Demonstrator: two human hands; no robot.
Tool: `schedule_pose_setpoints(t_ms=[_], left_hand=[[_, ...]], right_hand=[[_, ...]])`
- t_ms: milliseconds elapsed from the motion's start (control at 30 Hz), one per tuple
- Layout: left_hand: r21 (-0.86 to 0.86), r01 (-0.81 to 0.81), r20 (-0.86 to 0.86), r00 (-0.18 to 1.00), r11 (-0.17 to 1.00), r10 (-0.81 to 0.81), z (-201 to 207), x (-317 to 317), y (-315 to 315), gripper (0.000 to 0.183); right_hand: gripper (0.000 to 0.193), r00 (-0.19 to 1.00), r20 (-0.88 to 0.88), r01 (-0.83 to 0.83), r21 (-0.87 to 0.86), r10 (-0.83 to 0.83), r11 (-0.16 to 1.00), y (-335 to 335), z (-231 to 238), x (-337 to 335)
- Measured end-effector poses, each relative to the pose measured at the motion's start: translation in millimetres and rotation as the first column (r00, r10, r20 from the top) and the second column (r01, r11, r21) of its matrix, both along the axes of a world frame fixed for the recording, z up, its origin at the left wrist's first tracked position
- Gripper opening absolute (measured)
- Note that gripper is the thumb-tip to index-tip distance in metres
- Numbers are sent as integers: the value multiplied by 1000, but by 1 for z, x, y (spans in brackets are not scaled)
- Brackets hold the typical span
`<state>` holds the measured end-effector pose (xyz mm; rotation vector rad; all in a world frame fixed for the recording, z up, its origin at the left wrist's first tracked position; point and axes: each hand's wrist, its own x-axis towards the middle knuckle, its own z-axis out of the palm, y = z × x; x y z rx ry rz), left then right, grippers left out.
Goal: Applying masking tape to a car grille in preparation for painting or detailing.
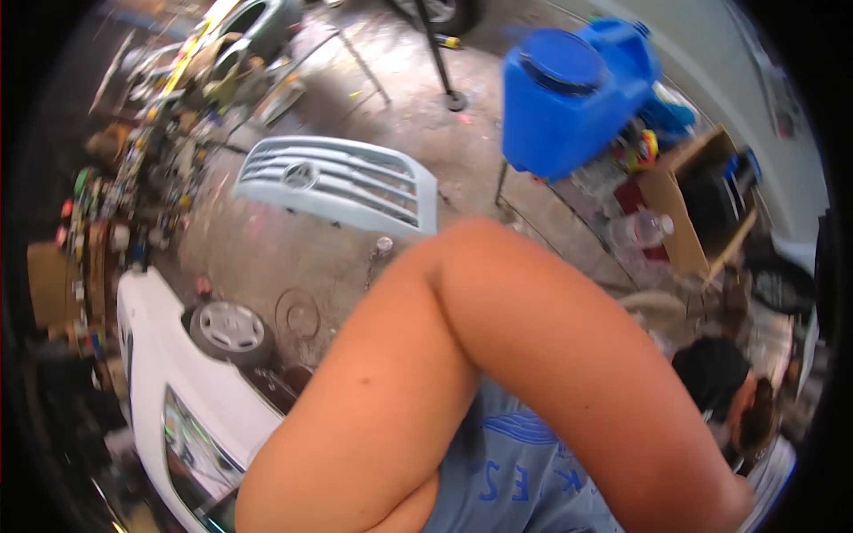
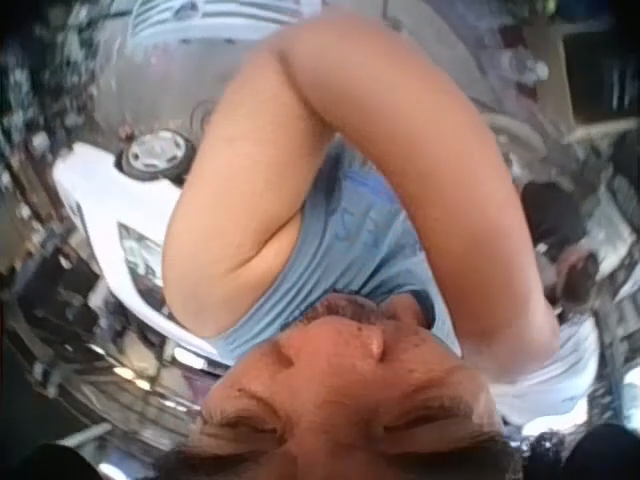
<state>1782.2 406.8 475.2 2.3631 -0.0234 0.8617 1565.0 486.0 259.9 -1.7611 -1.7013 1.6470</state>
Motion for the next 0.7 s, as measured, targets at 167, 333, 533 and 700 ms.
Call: schedule_pose_setpoints(t_ms=[167, 333, 533, 700], left_hand=[[-58, -117, -77, 991, 991, 113, -6, -296, 120, 15], [-594, -550, -474, 829, 587, 297, -70, -384, 126, 29], [-18, -999, -743, -21, -52, 669, -298, -513, 4, 29], [420, -861, -897, -347, 288, 272, -310, -499, 61, 33]], right_hand=[[29, 976, -59, -209, 23, 210, 978, 35, -34, 38], [33, 909, -40, -355, 445, 414, 822, 64, -30, 64], [39, 950, -200, -236, 50, 241, 971, 112, 106, 55], [54, 761, -648, 60, 117, 30, 991, 154, 156, 125]])
